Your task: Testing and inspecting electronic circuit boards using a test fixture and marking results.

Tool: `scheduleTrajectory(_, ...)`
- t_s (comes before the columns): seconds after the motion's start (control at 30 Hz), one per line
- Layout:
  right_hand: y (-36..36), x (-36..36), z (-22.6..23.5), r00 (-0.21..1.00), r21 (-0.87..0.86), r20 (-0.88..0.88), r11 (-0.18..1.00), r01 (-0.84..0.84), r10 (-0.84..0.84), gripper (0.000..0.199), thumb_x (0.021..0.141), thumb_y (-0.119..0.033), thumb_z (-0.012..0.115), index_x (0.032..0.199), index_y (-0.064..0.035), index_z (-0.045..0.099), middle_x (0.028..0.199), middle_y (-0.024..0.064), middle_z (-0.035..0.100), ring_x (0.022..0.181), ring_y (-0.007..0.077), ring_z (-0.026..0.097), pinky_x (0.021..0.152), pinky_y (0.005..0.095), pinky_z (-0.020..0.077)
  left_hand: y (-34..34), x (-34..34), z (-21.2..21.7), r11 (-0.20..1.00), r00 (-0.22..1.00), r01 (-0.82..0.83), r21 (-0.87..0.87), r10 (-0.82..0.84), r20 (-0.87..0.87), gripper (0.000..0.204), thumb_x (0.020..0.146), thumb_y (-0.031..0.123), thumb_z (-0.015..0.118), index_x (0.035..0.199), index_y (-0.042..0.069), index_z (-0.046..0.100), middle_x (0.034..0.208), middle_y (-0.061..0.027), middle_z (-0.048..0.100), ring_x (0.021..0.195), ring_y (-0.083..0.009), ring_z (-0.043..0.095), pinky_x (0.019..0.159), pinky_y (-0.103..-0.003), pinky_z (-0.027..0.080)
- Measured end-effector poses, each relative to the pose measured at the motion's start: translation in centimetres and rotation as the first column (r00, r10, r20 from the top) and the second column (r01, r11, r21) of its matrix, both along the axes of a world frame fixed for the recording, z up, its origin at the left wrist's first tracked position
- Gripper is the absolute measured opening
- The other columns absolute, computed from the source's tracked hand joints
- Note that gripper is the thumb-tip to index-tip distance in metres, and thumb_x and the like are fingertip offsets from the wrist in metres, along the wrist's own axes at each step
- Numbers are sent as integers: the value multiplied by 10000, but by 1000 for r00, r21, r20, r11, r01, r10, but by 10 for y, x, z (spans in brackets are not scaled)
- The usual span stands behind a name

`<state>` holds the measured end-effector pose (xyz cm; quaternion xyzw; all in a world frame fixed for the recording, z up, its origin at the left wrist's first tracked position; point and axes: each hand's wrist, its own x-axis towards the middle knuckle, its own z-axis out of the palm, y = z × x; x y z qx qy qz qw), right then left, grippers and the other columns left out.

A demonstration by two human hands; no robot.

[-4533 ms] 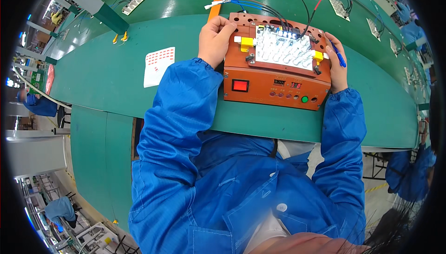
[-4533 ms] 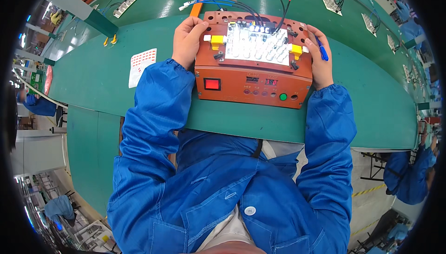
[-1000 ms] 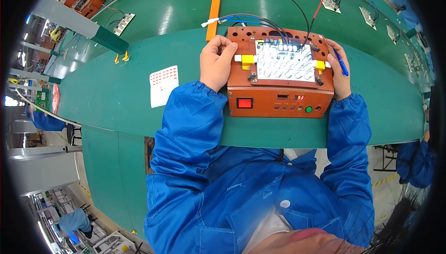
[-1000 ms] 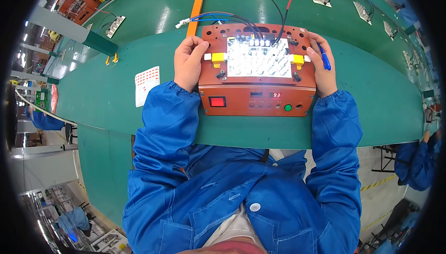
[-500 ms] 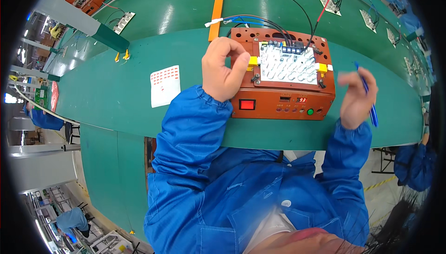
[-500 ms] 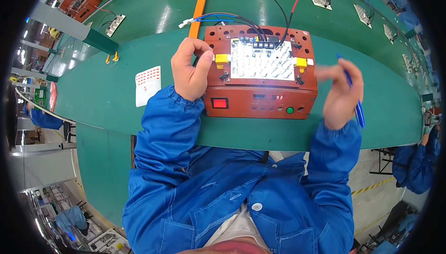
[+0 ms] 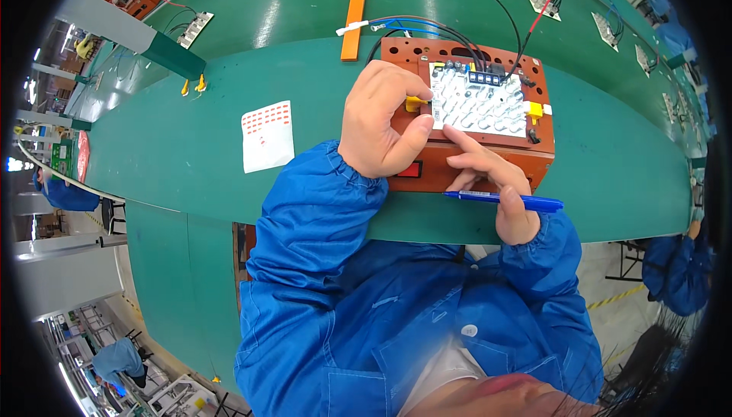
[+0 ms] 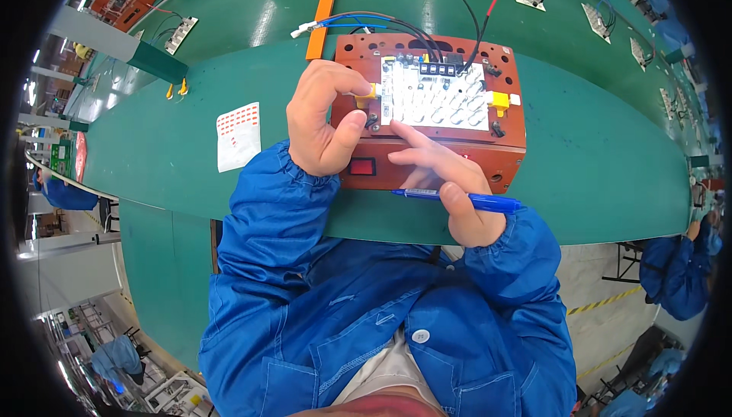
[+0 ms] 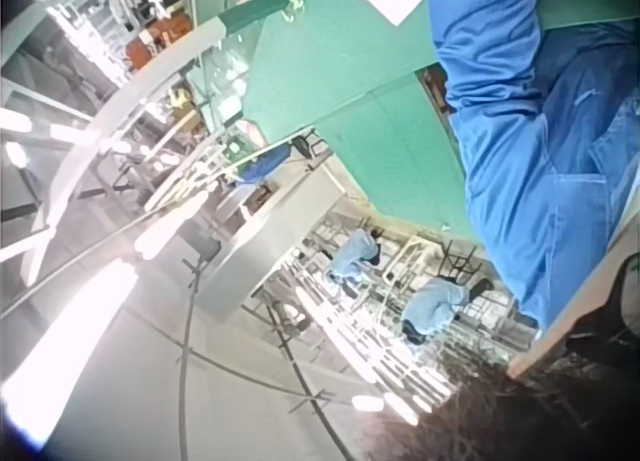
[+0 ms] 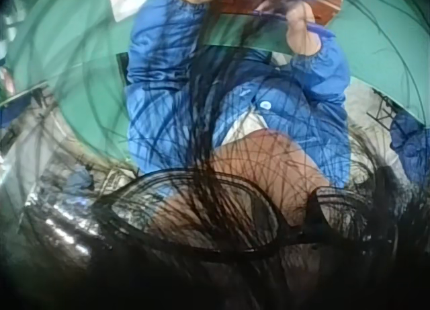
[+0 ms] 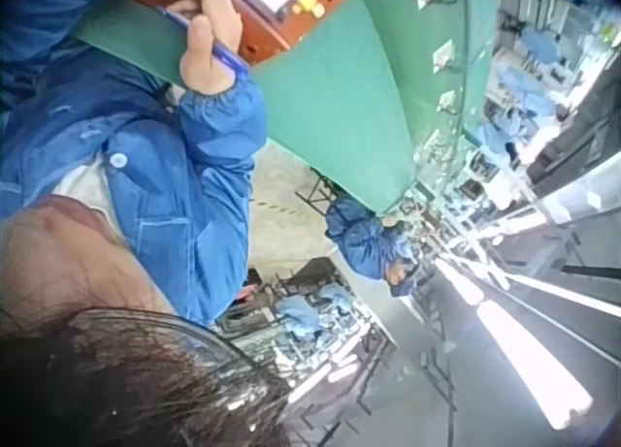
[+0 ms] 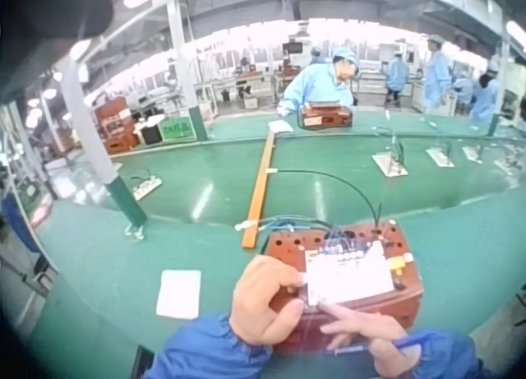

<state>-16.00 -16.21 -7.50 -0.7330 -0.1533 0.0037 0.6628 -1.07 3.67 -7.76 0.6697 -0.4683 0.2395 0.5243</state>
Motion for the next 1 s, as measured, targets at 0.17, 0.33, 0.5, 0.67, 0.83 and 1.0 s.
scheduleTrajectory(0.17, -3, -1, -2, 1000, 9, -17, 1000, 19, -19, 788, 1017, -662, 298, 1317, 4, 594, 1547, 265, 443, 918, 218, 696, 847, 331, 535, 1, 0, 1, 1000, 1000, 2, 20, -3, 14, 199, 746, 99, 692, 923, 17, 651, 855, -119, 645, 803, -299, 585, 731, -384, 493)
scheduleTrajectory(0.33, -14, -8, -5, 999, -19, -12, 999, 46, -46, 859, 1012, -710, 269, 1329, 29, 572, 1543, 348, 389, 949, 216, 703, 840, 283, 523, 0, -2, 3, 1000, 999, -20, 15, 19, 40, 219, 726, 90, 705, 925, 17, 652, 822, -108, 633, 788, -296, 582, 721, -386, 491)
scheduleTrajectory(0.5, -22, -16, -5, 996, 6, -17, 996, 87, -87, 879, 1007, -730, 257, 1324, 31, 563, 1541, 359, 381, 943, 217, 705, 846, 284, 528, -1, -4, 5, 1000, 998, -11, 28, 9, 59, 230, 709, 80, 714, 924, 24, 654, 799, -95, 627, 783, -294, 578, 720, -385, 493)
scheduleTrajectory(0.67, -29, -21, -6, 992, 33, -11, 992, 125, -125, 893, 1002, -741, 255, 1316, 36, 563, 1539, 364, 382, 932, 216, 706, 849, 291, 533, -2, -7, 6, 999, 995, -14, 42, 10, 99, 243, 693, 82, 727, 920, 33, 655, 792, -90, 623, 770, -295, 575, 720, -384, 494)
scheduleTrajectory(0.83, -42, -27, -10, 975, 55, -32, 974, 219, -218, 879, 1001, -743, 244, 1304, 13, 573, 1514, 364, 419, 905, 214, 708, 811, 296, 539, -2, -8, 6, 998, 995, -21, 58, 16, 98, 259, 686, 94, 743, 925, 39, 661, 792, -88, 620, 766, -292, 579, 710, -384, 488)
scheduleTrajectory(1.0, -70, -32, -3, 967, 35, -33, 966, 255, -254, 877, 1005, -737, 203, 1300, 3, 568, 1486, 357, 459, 861, 214, 706, 776, 301, 543, -3, -8, 6, 998, 994, -23, 61, 17, 105, 283, 686, 102, 758, 946, 39, 665, 826, -94, 636, 786, -298, 592, 727, -389, 497)
